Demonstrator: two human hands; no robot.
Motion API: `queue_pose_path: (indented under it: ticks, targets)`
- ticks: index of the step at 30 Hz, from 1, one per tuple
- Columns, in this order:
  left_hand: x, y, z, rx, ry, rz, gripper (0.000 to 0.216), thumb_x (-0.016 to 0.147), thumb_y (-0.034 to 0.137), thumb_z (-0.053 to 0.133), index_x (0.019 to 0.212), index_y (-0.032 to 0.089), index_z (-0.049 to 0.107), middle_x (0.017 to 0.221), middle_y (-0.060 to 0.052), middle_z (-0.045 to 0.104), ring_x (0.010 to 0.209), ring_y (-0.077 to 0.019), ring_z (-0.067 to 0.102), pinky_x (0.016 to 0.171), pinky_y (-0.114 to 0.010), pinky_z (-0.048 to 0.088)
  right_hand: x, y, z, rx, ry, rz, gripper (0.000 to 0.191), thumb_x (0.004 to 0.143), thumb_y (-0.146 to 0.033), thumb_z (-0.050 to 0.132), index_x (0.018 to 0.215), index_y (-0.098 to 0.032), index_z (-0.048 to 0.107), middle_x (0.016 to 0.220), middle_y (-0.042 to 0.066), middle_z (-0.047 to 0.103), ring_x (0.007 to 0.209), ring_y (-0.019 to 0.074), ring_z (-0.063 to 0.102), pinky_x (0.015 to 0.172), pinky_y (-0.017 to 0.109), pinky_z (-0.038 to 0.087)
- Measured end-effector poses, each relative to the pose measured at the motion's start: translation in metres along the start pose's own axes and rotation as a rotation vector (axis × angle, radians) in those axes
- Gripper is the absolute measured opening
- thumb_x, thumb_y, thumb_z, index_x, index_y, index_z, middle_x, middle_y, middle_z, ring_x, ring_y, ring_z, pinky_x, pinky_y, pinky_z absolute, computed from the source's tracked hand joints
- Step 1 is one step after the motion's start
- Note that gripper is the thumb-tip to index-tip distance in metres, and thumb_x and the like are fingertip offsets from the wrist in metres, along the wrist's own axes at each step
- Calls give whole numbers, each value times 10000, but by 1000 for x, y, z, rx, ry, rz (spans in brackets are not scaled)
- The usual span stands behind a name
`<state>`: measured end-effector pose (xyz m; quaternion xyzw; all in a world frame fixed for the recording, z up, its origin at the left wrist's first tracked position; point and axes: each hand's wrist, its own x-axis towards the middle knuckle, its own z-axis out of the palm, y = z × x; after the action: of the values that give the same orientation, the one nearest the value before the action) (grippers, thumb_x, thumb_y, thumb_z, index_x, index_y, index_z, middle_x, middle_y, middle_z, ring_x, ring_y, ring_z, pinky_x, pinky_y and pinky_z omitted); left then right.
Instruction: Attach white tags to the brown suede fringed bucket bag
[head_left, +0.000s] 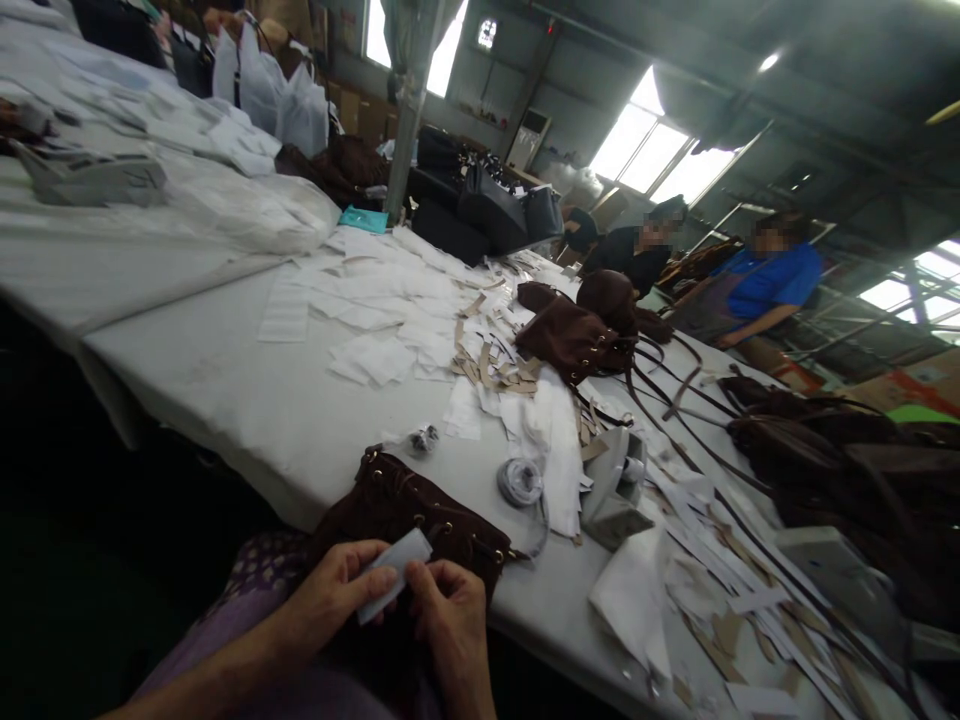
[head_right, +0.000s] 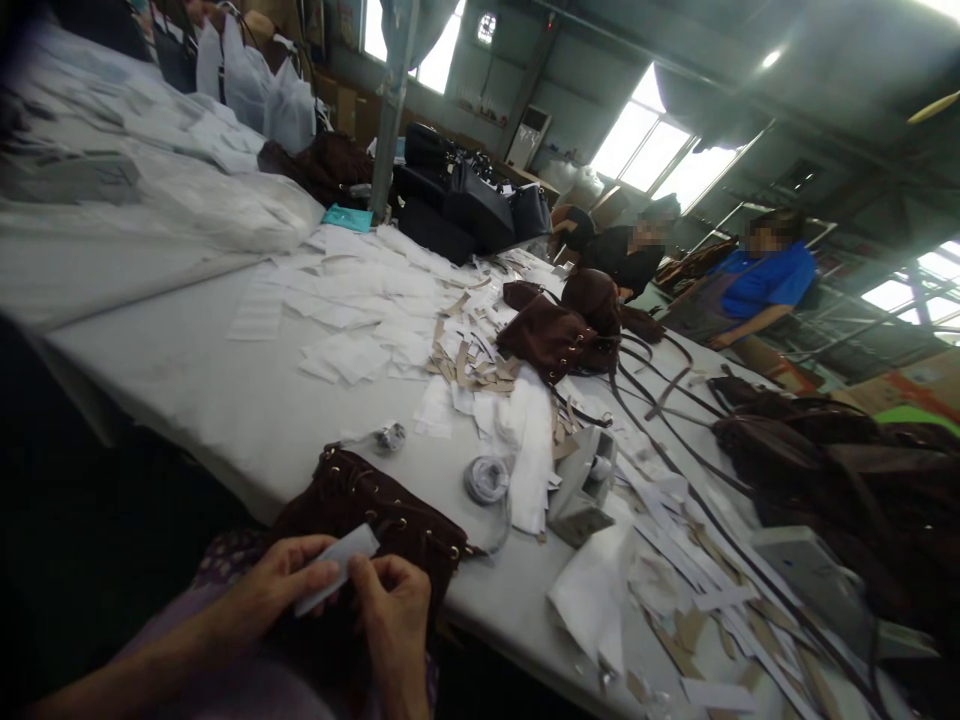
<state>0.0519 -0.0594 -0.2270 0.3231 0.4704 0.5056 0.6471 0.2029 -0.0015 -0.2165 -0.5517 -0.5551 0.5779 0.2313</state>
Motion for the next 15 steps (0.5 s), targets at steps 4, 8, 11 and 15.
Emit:
queue_pose_path:
  ticks: [4, 8, 11, 15]
  targets:
    - [-1, -3, 4, -415, -90, -129, 250, 812, 359, 669, 847, 114, 634, 638, -11, 577, 506, -67, 462, 503, -176, 342, -2, -8, 5, -85, 93, -108, 432, 738, -527, 622, 510, -188, 482, 462, -38, 456, 414, 88, 377, 401, 214, 298]
    - [-4, -7, 8, -661, -160, -263, 174, 851, 271, 636, 953, 133, 605, 677, -10, 580, 515, -59, 478, 553, -191, 394, 1, -9, 7, -314, 192, -283, 492, 775, -520, 577, 450, -198, 396, 432, -53, 373, 424, 84, 355, 426, 215, 274]
    - [-4, -11, 8, -654, -158, -205, 178, 837, 263, 654, 950, 139, 595, 652, -13, 590, 502, -71, 497, 534, -195, 391, 3, -3, 7, -481, 236, -402, 507, 835, -535, 508, 467, -192, 442, 417, -40, 414, 398, 91, 390, 437, 232, 260]
    - [-5, -12, 8, -657, -163, -174, 204, 811, 256, 684, 961, 147, 598, 651, -15, 596, 506, -78, 501, 534, -201, 385, 6, 11, 7, -597, 214, -475, 574, 916, -570, 348, 528, -190, 536, 442, 1, 512, 404, 123, 472, 451, 257, 260]
